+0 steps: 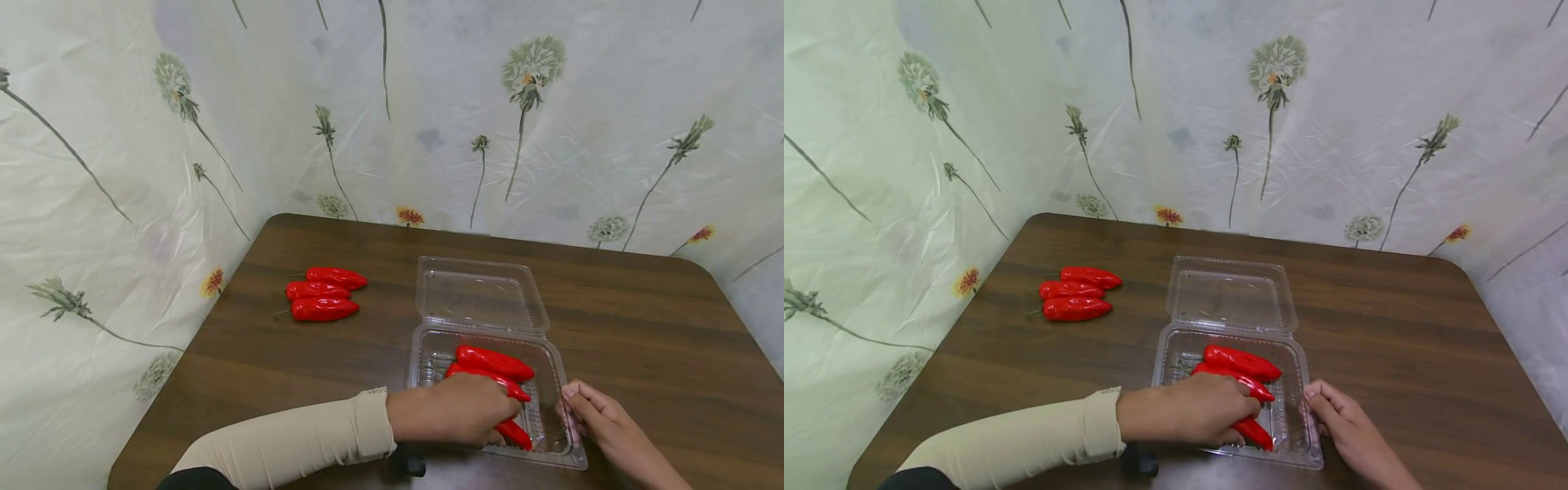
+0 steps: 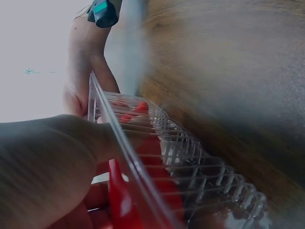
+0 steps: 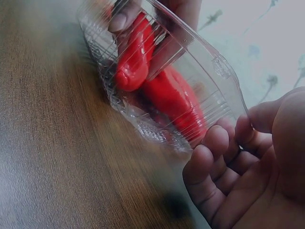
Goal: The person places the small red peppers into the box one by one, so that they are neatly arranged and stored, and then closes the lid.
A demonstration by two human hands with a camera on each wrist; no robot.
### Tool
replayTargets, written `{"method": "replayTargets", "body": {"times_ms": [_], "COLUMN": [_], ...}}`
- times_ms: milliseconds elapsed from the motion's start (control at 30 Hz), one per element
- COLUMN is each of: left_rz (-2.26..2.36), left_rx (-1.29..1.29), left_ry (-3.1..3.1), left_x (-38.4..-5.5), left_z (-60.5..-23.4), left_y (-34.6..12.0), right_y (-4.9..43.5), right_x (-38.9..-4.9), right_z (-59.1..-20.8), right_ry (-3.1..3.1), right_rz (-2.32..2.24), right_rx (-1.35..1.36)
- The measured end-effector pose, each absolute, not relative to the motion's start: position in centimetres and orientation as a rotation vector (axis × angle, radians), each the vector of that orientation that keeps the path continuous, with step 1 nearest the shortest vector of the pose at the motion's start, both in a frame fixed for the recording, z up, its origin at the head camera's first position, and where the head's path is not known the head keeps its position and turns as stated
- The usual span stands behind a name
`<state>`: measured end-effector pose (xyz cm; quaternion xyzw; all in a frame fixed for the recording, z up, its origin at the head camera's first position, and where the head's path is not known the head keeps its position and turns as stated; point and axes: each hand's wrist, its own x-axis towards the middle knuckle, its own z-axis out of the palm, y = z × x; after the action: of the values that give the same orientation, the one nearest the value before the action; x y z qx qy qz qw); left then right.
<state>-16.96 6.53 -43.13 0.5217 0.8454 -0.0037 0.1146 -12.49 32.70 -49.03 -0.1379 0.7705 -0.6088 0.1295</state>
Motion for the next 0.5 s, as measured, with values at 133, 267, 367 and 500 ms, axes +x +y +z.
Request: {"method": "replayTargets", "body": {"times_ms": [133, 267, 367, 500], "left_rz": [0.017, 0.027, 0.027, 0.03], "left_rx": [1.506, 1.498, 1.493, 1.495], "left_ry": [2.467, 2.466, 2.477, 2.496], "left_x": [-17.07, -17.08, -17.06, -17.06], "left_z": [-43.03, -42.95, -42.81, -42.55], "left_y": [6.53, 6.47, 6.4, 6.22], "right_y": [32.72, 32.7, 32.72, 32.77], "right_x": [-12.49, -12.49, -12.51, -12.52], "right_z": [-49.01, -49.05, -49.1, -49.16], "right_ry": [2.233, 2.235, 2.226, 2.216], "right_rz": [-1.769, -1.774, -1.783, -1.793], "right_rx": [-0.396, -0.4, -0.414, -0.428]}}
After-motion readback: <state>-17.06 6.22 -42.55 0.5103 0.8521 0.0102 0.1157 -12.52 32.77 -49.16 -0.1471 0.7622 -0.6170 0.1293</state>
